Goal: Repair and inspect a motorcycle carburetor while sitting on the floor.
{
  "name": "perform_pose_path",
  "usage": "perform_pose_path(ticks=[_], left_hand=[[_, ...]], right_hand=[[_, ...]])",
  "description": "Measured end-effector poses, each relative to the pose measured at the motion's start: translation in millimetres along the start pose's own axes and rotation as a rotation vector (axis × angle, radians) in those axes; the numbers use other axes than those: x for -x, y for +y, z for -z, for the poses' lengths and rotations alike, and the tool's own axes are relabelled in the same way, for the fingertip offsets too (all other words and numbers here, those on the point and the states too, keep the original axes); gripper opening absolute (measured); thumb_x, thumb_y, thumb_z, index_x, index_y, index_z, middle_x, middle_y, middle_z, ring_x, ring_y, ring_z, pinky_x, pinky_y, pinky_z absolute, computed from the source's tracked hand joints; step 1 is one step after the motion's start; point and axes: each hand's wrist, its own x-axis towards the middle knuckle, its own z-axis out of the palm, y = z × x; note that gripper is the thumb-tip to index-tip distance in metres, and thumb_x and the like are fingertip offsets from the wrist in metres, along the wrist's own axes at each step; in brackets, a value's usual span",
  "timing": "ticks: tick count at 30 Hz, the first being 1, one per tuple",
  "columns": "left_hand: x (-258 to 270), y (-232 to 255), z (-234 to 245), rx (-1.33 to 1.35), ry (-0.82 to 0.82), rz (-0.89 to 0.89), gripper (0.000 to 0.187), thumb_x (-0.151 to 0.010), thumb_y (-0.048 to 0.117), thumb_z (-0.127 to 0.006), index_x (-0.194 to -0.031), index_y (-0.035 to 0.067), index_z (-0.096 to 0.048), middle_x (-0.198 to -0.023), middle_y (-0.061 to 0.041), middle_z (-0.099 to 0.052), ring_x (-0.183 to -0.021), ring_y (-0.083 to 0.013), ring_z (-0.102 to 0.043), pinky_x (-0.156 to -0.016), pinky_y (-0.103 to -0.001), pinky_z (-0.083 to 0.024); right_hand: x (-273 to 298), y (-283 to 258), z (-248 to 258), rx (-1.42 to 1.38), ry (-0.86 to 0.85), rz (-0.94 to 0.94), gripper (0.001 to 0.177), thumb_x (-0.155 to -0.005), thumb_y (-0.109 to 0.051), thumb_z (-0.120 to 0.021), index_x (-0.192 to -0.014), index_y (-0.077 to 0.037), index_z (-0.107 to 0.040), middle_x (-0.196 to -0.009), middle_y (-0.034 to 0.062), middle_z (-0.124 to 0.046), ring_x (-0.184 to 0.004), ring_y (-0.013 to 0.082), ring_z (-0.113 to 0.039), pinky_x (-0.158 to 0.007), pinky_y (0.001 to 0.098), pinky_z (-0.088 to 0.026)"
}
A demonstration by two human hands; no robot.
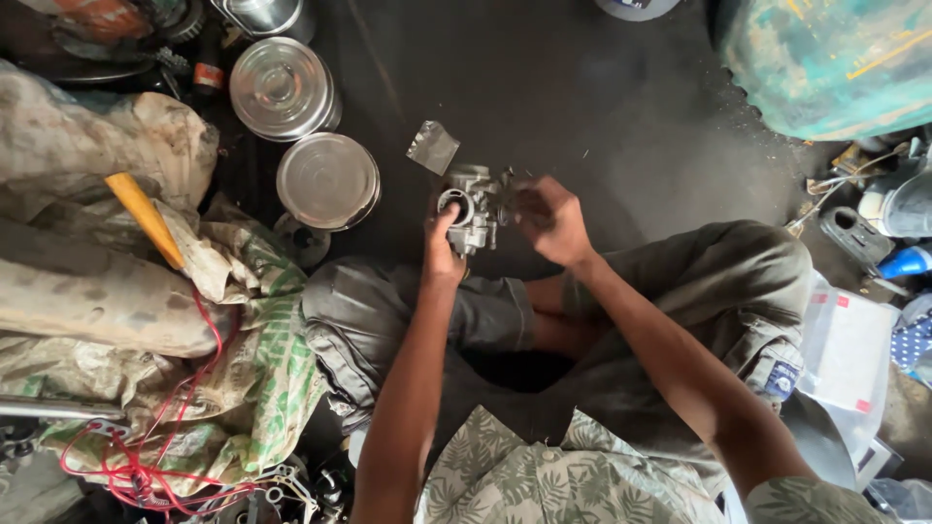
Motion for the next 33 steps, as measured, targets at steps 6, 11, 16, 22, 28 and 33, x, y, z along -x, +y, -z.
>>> perform_pose_path(ticks=[6, 11, 16, 22, 28, 33], left_hand=[[14.5, 11.5, -32.3, -0.336, 0.014, -0.149, 0.068, -0.076, -0.007, -0.063, -0.142, 0.003, -0.052, -0.121, -0.007, -0.065, -0.109, -0.0176, -0.063, -0.098, -0.032, -0.052], [14.9, -3.9, -11.3, -0.426, -0.039, -0.225, 0.053, -0.083, -0.007, -0.063, -0.135, -0.003, -0.059, -0.118, -0.007, -0.065, -0.108, -0.0166, -0.063, -0.098, -0.031, -0.051], [14.3, -3.4, -10.2, -0.6, 0.015, -0.233, 0.045, -0.083, -0.007, -0.068, -0.127, -0.004, -0.065, -0.111, -0.007, -0.068, -0.101, -0.016, -0.064, -0.09, -0.03, -0.052], [14.4, -11.6, -4.1, -0.558, -0.019, -0.242, 0.053, -0.076, -0.005, -0.067, -0.128, 0.001, -0.061, -0.113, -0.003, -0.068, -0.101, -0.0121, -0.063, -0.09, -0.026, -0.052], [12.1, -17.4, 9.7, -0.684, -0.025, -0.064, 0.041, -0.082, 0.004, -0.072, -0.121, 0.0, -0.061, -0.108, -0.005, -0.066, -0.094, -0.014, -0.063, -0.077, -0.027, -0.055], [12.9, -24.3, 21.2, -0.703, -0.019, 0.053, 0.039, -0.088, 0.013, -0.074, -0.117, -0.005, -0.055, -0.107, -0.011, -0.065, -0.09, -0.018, -0.072, -0.068, -0.03, -0.067]], right_hand=[[0.3, 21.2, -12.0, -0.287, -0.193, -0.247, 0.064, -0.087, -0.023, -0.079, -0.139, 0.002, -0.052, -0.132, 0.0126, -0.065, -0.124, 0.0259, -0.062, -0.106, 0.0387, -0.051], [7.2, 5.7, -19.8, -0.43, -0.196, -0.21, 0.074, -0.088, -0.02, -0.082, -0.145, 0.005, -0.044, -0.137, 0.0158, -0.061, -0.129, 0.0272, -0.058, -0.11, 0.0402, -0.047], [7.6, -6.7, -14.4, -0.395, -0.139, -0.124, 0.073, -0.082, -0.009, -0.088, -0.14, 0.009, -0.047, -0.126, 0.0161, -0.064, -0.117, 0.0267, -0.064, -0.1, 0.0396, -0.058], [7.6, -30.0, 10.8, 0.065, -0.126, 0.128, 0.071, -0.072, 0.002, -0.087, -0.135, 0.005, -0.054, -0.118, 0.0137, -0.066, -0.108, 0.0222, -0.069, -0.091, 0.0361, -0.059], [10.0, -47.0, 26.4, 0.063, -0.099, 0.083, 0.051, -0.077, 0.001, -0.082, -0.124, 0.004, -0.063, -0.105, 0.0105, -0.075, -0.099, 0.0173, -0.072, -0.085, 0.0342, -0.06], [1.3, -56.1, 36.2, 0.336, -0.105, 0.154, 0.033, -0.076, -0.008, -0.083, -0.106, 0.001, -0.072, -0.09, 0.0144, -0.075, -0.079, 0.0201, -0.075, -0.069, 0.0345, -0.057]])
